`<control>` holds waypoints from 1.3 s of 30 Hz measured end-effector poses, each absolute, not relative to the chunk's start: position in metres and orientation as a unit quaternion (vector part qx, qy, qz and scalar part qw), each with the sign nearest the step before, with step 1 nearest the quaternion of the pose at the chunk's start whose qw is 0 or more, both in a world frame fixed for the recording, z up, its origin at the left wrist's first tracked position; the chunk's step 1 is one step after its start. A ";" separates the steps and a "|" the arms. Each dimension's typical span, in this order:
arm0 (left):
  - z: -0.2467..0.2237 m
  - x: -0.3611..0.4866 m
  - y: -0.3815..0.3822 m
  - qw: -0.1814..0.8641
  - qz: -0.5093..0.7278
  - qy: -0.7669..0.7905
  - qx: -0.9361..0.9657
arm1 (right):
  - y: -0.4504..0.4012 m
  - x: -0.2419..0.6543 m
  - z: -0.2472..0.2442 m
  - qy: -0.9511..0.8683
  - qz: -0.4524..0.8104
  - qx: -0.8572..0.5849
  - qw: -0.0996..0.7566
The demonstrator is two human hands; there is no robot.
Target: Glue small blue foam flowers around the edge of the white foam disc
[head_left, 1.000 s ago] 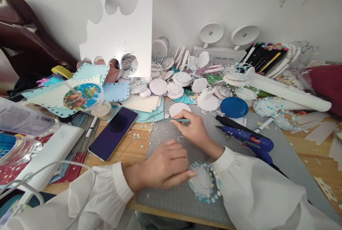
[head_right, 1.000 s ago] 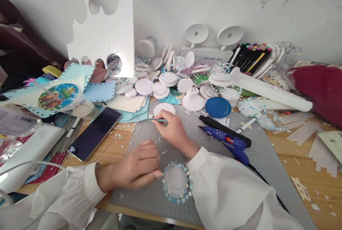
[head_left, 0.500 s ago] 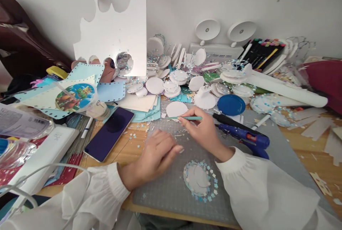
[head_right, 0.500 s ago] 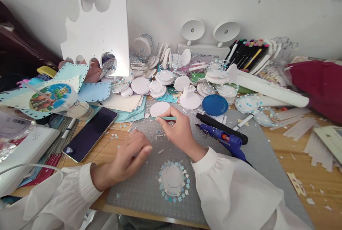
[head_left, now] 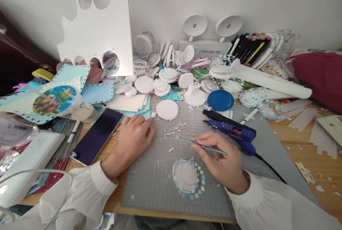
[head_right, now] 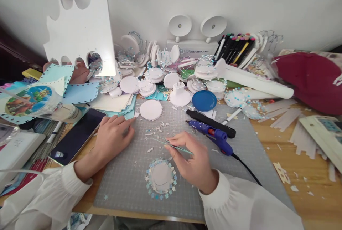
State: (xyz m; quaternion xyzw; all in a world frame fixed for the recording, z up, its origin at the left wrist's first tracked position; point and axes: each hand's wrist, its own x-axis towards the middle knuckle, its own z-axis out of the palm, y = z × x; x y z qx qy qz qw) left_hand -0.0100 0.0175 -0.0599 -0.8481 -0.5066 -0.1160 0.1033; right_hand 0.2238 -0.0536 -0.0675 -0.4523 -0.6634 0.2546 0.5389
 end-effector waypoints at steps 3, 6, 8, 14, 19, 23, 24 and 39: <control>-0.062 -0.008 0.018 0.102 -0.104 -0.504 -0.851 | -0.056 0.225 -0.069 -0.646 0.266 -0.457 0.550; -0.060 -0.008 0.020 0.069 -0.107 -0.514 -0.848 | -0.057 0.226 -0.066 -0.638 0.277 -0.456 0.556; -0.057 -0.009 0.023 0.013 -0.123 -0.528 -0.840 | -0.058 0.226 -0.064 -0.633 0.286 -0.455 0.557; -0.054 -0.016 0.035 -0.200 -0.238 -0.581 -0.752 | -0.061 0.228 -0.061 -0.593 0.296 -0.468 0.584; -0.053 -0.017 0.034 -0.445 -0.378 -0.558 -0.590 | -0.058 0.229 -0.060 -0.546 0.312 -0.482 0.610; -0.048 -0.010 0.025 -0.563 -0.431 -0.492 -0.505 | -0.056 0.229 -0.059 -0.516 0.342 -0.482 0.620; -0.047 -0.008 0.022 -0.584 -0.429 -0.480 -0.494 | -0.056 0.229 -0.058 -0.512 0.346 -0.481 0.622; -0.061 0.010 -0.007 -0.680 -0.348 -0.373 -0.526 | -0.059 0.228 -0.061 -0.515 0.438 -0.409 0.613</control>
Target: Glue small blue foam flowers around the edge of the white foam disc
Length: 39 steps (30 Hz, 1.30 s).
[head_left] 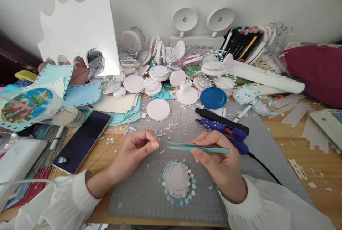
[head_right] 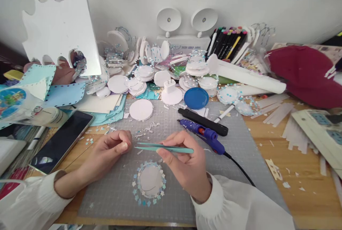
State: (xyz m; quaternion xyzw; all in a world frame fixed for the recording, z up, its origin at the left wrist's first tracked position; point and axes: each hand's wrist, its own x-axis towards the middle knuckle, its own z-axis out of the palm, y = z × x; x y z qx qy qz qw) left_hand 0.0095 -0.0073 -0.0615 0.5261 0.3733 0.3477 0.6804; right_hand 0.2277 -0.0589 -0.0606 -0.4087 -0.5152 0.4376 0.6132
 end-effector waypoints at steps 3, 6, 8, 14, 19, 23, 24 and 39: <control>-0.064 0.010 -0.009 0.688 0.348 0.348 0.533 | -0.062 0.226 -0.057 -0.527 0.449 -0.394 0.604; -0.065 0.011 -0.011 0.694 0.357 0.323 0.535 | -0.063 0.225 -0.053 -0.534 0.450 -0.391 0.600; -0.066 0.011 -0.011 0.695 0.365 0.310 0.536 | -0.064 0.224 -0.051 -0.539 0.451 -0.389 0.596; -0.064 0.009 -0.009 0.674 0.381 0.283 0.566 | -0.065 0.224 -0.051 -0.538 0.448 -0.385 0.600; -0.061 -0.002 0.000 0.574 0.397 0.311 0.645 | -0.061 0.227 -0.058 -0.504 0.414 -0.428 0.626; -0.052 -0.013 0.012 0.417 0.416 0.374 0.716 | -0.059 0.228 -0.060 -0.473 0.401 -0.466 0.631; -0.050 -0.015 0.015 0.373 0.406 0.386 0.740 | -0.059 0.228 -0.060 -0.477 0.395 -0.475 0.625; -0.058 -0.011 0.022 0.098 0.147 0.205 0.963 | -0.060 0.228 -0.057 -0.531 0.344 -0.492 0.598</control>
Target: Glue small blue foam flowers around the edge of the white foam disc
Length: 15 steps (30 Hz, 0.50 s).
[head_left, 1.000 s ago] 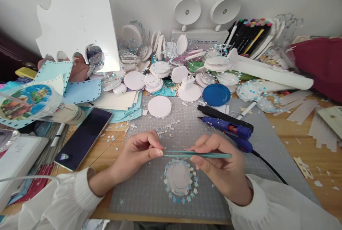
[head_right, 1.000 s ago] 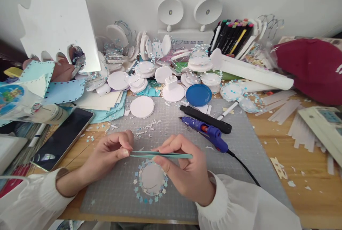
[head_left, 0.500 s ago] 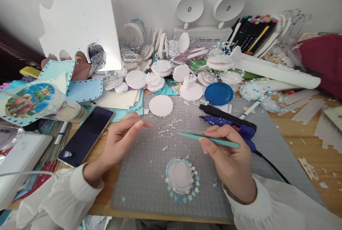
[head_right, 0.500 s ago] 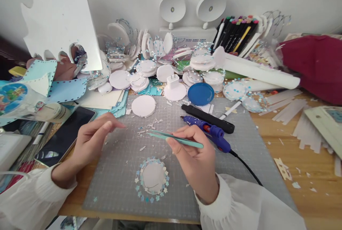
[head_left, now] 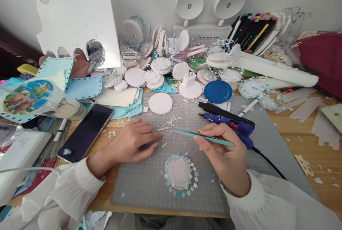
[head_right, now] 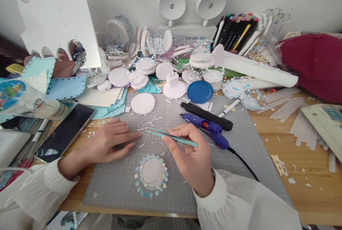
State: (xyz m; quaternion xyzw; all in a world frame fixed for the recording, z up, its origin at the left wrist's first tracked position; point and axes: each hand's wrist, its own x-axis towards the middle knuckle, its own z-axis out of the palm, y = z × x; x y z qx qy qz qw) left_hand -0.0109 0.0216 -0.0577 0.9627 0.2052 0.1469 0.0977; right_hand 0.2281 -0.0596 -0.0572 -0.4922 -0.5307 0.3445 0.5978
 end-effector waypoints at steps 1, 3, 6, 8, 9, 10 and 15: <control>-0.058 -0.011 0.022 0.102 0.152 0.211 0.960 | -0.059 0.228 -0.057 -0.530 0.344 -0.494 0.597; -0.059 -0.012 0.022 0.101 0.177 0.233 0.951 | -0.059 0.228 -0.058 -0.529 0.341 -0.497 0.598; -0.060 -0.012 0.023 0.081 0.231 0.280 0.928 | -0.058 0.228 -0.059 -0.529 0.329 -0.506 0.597; -0.060 -0.011 0.023 0.076 0.260 0.318 0.908 | -0.057 0.227 -0.059 -0.533 0.327 -0.512 0.589; -0.059 -0.011 0.023 0.078 0.271 0.337 0.898 | -0.057 0.227 -0.060 -0.539 0.329 -0.514 0.581; -0.058 -0.010 0.023 0.084 0.280 0.353 0.889 | -0.056 0.226 -0.061 -0.548 0.330 -0.514 0.572; -0.054 -0.008 0.017 0.136 0.293 0.418 0.849 | -0.048 0.220 -0.067 -0.626 0.317 -0.493 0.515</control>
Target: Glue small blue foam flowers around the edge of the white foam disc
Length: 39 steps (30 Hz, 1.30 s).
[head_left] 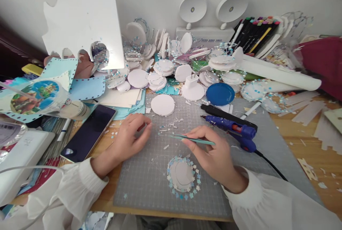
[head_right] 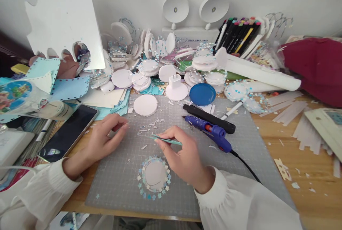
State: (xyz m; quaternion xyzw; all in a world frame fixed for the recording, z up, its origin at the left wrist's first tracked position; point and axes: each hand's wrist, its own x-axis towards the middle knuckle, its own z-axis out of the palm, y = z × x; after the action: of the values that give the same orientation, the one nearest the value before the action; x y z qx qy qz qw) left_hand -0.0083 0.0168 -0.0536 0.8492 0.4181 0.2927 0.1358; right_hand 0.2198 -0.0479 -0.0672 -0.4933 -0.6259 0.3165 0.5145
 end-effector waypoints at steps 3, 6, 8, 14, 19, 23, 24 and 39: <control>-0.052 -0.009 0.013 0.201 0.324 0.465 0.799 | -0.040 0.214 -0.070 -0.652 0.319 -0.484 0.489; -0.053 -0.011 0.011 0.263 0.371 0.501 0.736 | -0.032 0.210 -0.072 -0.666 0.317 -0.486 0.469; -0.053 -0.012 0.011 0.283 0.382 0.511 0.715 | -0.027 0.207 -0.072 -0.678 0.309 -0.483 0.460; -0.052 -0.011 0.010 0.277 0.375 0.492 0.735 | -0.021 0.203 -0.074 -0.703 0.310 -0.466 0.439; -0.053 -0.012 0.009 0.258 0.359 0.478 0.759 | -0.021 0.201 -0.076 -0.710 0.318 -0.447 0.442; -0.053 -0.012 0.008 0.253 0.358 0.476 0.763 | -0.022 0.201 -0.073 -0.690 0.325 -0.452 0.463; -0.053 -0.012 0.008 0.252 0.358 0.475 0.763 | -0.022 0.201 -0.072 -0.679 0.329 -0.455 0.473; -0.055 -0.011 0.019 -0.063 0.161 0.246 0.954 | -0.048 0.225 -0.058 -0.622 0.303 -0.435 0.576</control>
State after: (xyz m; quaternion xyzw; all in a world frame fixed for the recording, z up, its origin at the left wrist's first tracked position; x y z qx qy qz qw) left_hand -0.0109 0.0194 -0.0554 0.9538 0.2458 0.1607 -0.0633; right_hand 0.2251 -0.0481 -0.0579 -0.4346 -0.6223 0.3030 0.5763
